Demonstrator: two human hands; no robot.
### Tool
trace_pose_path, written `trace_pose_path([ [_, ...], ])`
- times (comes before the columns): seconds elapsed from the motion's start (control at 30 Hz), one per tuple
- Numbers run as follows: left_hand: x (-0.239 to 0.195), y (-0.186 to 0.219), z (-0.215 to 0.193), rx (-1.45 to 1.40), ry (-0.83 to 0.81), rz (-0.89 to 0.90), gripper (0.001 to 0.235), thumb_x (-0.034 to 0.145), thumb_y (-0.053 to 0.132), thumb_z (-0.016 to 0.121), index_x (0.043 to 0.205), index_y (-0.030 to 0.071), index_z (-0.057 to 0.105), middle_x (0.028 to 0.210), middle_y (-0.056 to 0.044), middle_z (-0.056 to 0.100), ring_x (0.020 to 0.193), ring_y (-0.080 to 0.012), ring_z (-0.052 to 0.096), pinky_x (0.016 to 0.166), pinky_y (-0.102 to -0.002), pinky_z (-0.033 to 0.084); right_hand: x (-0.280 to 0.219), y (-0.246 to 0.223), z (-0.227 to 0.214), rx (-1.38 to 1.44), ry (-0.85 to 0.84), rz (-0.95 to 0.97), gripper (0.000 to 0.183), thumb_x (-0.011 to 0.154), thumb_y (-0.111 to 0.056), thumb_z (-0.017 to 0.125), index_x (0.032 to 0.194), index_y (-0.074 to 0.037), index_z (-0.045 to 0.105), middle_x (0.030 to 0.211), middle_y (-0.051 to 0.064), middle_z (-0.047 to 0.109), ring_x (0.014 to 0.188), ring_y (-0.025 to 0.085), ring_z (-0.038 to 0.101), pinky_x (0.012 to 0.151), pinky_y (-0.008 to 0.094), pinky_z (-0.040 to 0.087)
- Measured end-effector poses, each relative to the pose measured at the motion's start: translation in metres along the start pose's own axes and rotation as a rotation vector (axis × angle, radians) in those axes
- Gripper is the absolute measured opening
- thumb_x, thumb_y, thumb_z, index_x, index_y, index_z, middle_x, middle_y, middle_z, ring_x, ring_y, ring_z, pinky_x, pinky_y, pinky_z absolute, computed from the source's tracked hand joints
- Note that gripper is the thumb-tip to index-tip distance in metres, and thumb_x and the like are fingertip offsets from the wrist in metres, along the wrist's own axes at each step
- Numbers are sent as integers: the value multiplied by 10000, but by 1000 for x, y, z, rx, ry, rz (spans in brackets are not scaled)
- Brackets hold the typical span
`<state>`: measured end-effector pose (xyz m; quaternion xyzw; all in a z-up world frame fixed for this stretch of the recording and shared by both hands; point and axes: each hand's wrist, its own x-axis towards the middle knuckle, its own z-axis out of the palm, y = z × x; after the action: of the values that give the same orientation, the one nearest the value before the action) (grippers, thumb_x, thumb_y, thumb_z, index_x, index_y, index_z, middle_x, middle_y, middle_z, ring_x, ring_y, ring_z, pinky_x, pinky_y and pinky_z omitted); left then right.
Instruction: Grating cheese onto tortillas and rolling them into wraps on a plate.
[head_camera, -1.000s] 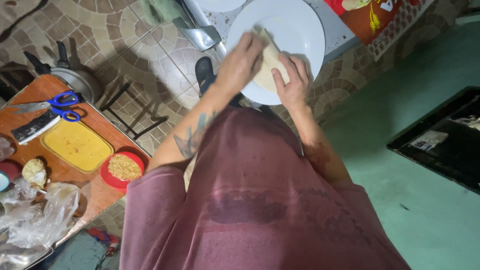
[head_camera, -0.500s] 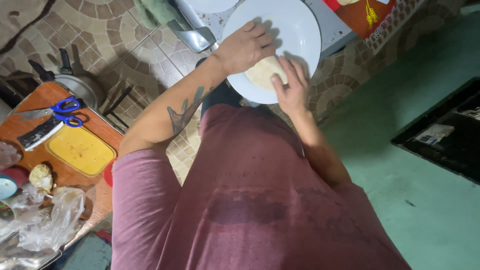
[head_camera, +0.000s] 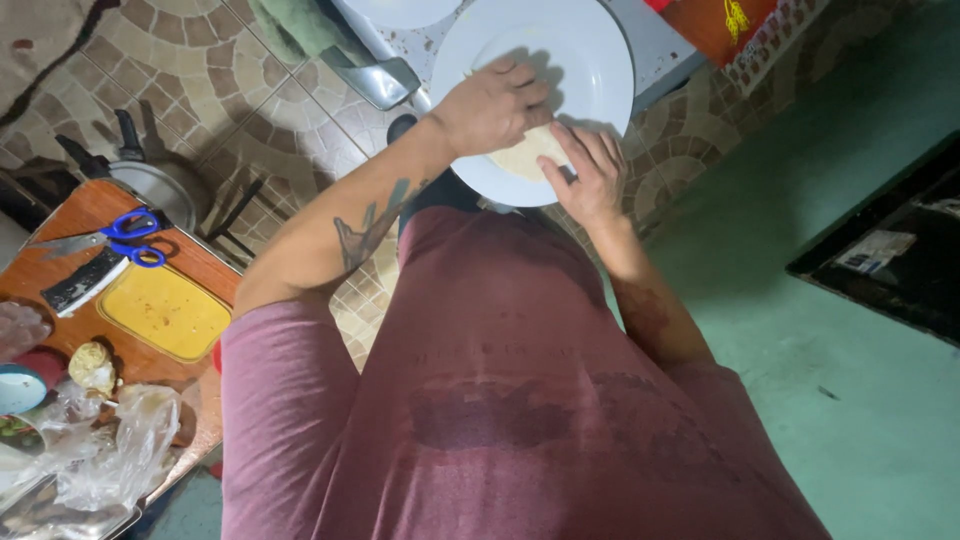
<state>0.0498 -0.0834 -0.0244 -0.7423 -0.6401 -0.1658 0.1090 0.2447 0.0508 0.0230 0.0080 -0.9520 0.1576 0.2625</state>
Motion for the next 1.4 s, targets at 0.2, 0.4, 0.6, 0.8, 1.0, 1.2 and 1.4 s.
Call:
trace_pose_path([
  [0.2,-1,1,-6,41,49,24,226,878,243,721,1101,229,752,1078,22,656,1113,-278,533,1085,-449,412,-5,16,6,26,-26,-82,348,991,-273,823,1198,-2,752,1060,122,752,936,270,694,846,392,577],
  [0.4,3,5,-8,94,-29,-4,401,846,560,739,1141,288,743,1028,82,649,1047,-239,473,985,-422,402,-12,25,14,83,-9,-107,305,973,-194,838,1166,20,740,1076,142,758,945,277,705,862,410,589],
  [0.6,2,5,-4,94,26,31,397,815,504,769,1119,249,770,1075,59,669,1069,-247,523,1052,-440,394,-9,28,1,114,-76,-121,386,980,-193,831,1249,42,687,1225,201,709,1086,305,722,957,381,644],
  [0.8,6,15,-26,27,199,1,65,949,203,706,993,157,720,972,0,613,950,-258,524,976,-460,473,0,23,-9,72,-27,-172,196,978,-135,826,1109,-5,761,1141,122,716,930,255,748,770,362,662],
  [1.0,4,23,-52,-102,314,33,197,1027,57,667,869,162,617,934,-9,551,855,-204,466,792,-317,421,-6,10,-12,20,36,-151,132,1012,-119,753,1074,-3,768,1126,128,722,929,281,623,787,357,596],
  [1.2,-10,26,-44,-217,252,71,106,1017,43,700,1094,116,693,1093,-47,595,1014,-249,529,854,-358,455,-16,10,-12,43,-16,-134,233,1007,-144,691,1192,-10,738,1221,140,700,988,306,626,807,386,565],
  [1.4,-15,34,-45,-316,336,113,296,1102,190,499,923,69,701,909,-85,599,959,-303,601,794,-388,456,-10,4,-11,273,-6,-45,199,1045,-193,637,1084,-62,781,1177,148,697,975,375,673,841,467,565],
])
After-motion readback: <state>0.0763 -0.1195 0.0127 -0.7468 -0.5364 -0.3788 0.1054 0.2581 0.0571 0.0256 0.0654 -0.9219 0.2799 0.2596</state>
